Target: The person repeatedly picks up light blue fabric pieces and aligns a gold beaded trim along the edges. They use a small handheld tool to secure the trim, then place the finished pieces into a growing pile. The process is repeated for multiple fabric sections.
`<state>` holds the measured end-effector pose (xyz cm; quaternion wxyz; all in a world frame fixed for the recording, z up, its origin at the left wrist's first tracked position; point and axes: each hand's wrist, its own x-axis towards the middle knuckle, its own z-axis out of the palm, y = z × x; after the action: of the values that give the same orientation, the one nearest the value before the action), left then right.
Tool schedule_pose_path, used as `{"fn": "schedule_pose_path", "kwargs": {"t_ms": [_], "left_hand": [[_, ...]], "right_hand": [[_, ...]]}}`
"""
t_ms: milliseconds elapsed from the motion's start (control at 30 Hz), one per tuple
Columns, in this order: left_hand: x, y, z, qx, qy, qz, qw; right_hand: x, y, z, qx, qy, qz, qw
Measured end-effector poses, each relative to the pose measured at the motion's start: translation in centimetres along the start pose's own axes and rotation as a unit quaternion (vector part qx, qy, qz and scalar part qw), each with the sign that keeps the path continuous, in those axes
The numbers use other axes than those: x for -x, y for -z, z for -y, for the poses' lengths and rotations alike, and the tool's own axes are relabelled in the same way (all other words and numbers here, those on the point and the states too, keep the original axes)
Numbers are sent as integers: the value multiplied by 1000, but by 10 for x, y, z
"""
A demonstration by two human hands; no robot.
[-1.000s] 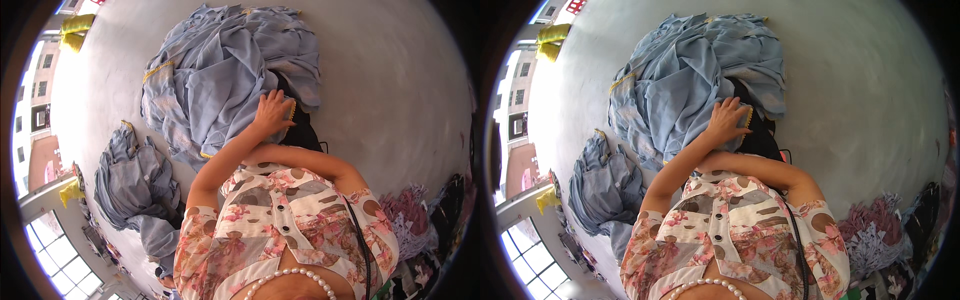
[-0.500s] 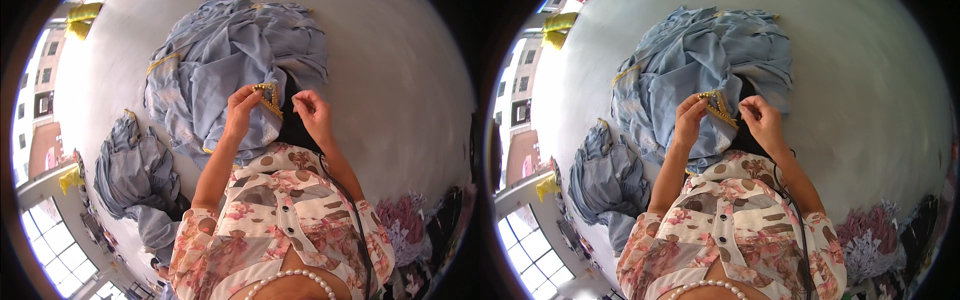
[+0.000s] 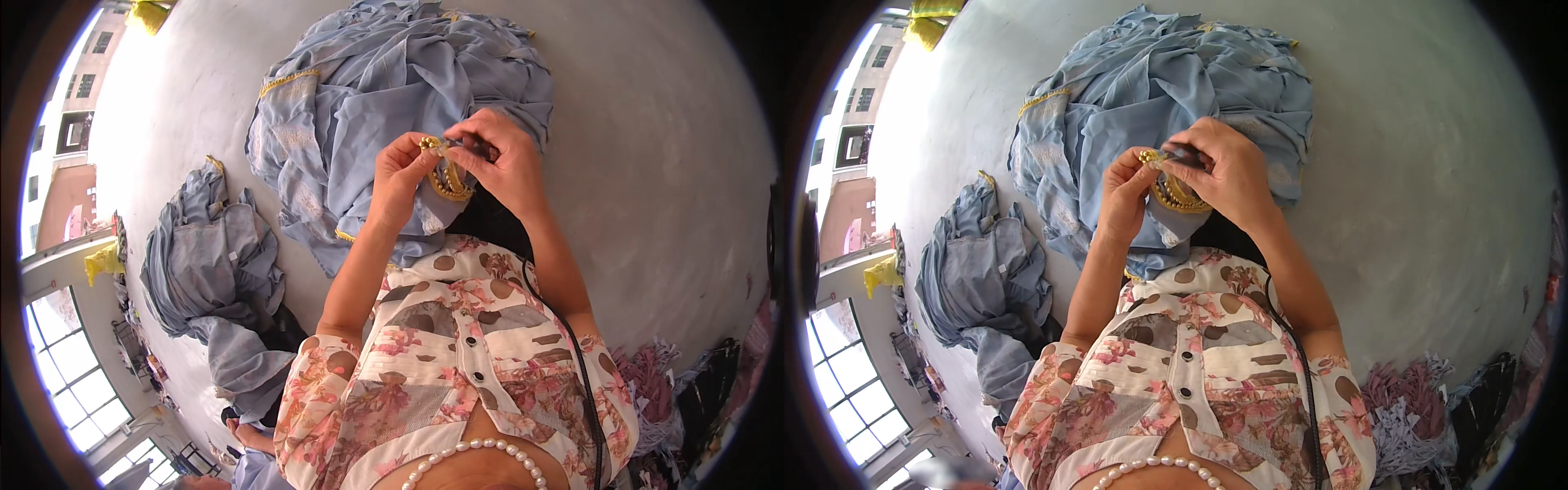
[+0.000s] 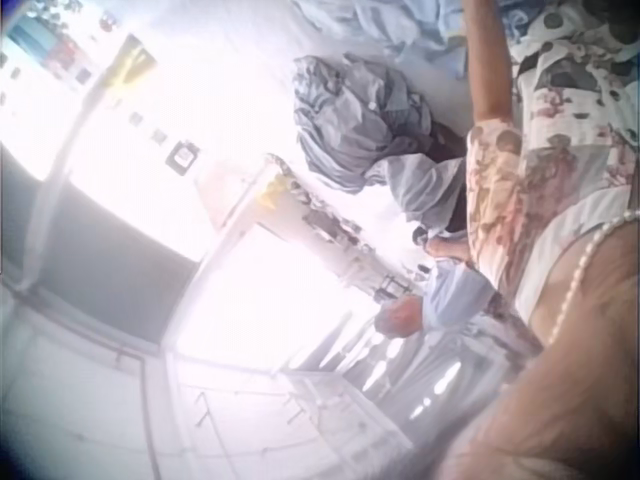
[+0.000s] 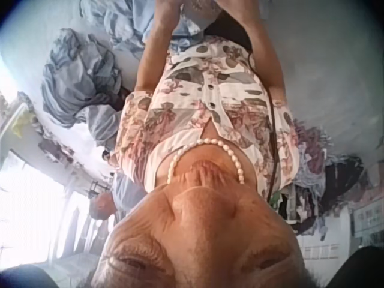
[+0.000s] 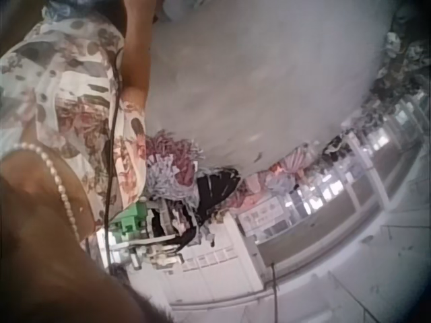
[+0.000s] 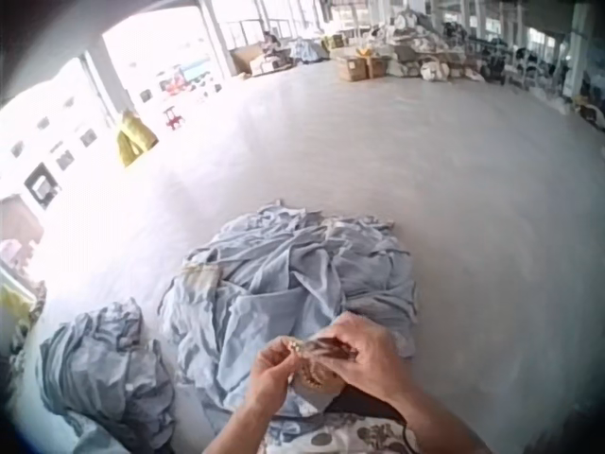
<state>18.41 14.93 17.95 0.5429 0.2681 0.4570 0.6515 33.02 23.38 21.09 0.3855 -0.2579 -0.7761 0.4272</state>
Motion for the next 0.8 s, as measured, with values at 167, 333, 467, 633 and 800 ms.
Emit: {"fn": "schedule_pose_path", "kwargs": {"t_ms": [167,333,467,633,800], "left_hand": [[0,2,3,26,11,31,999],[2,5,1,130,33,49,990],[2,11,1,156,57,80,983],[3,10,-4,135,72,83,985],[-1,12,-5,127,99,104,982]], "right_hand": [[10,-11,-18,-181,-59,-42,981],[12,6,-15,-292,-145,-33,945],[11,5,-4,-25,-40,-48,998],[12,8,-1,-34,-92,44,994],[10,6,-1,-86,-69,79,991]]}}
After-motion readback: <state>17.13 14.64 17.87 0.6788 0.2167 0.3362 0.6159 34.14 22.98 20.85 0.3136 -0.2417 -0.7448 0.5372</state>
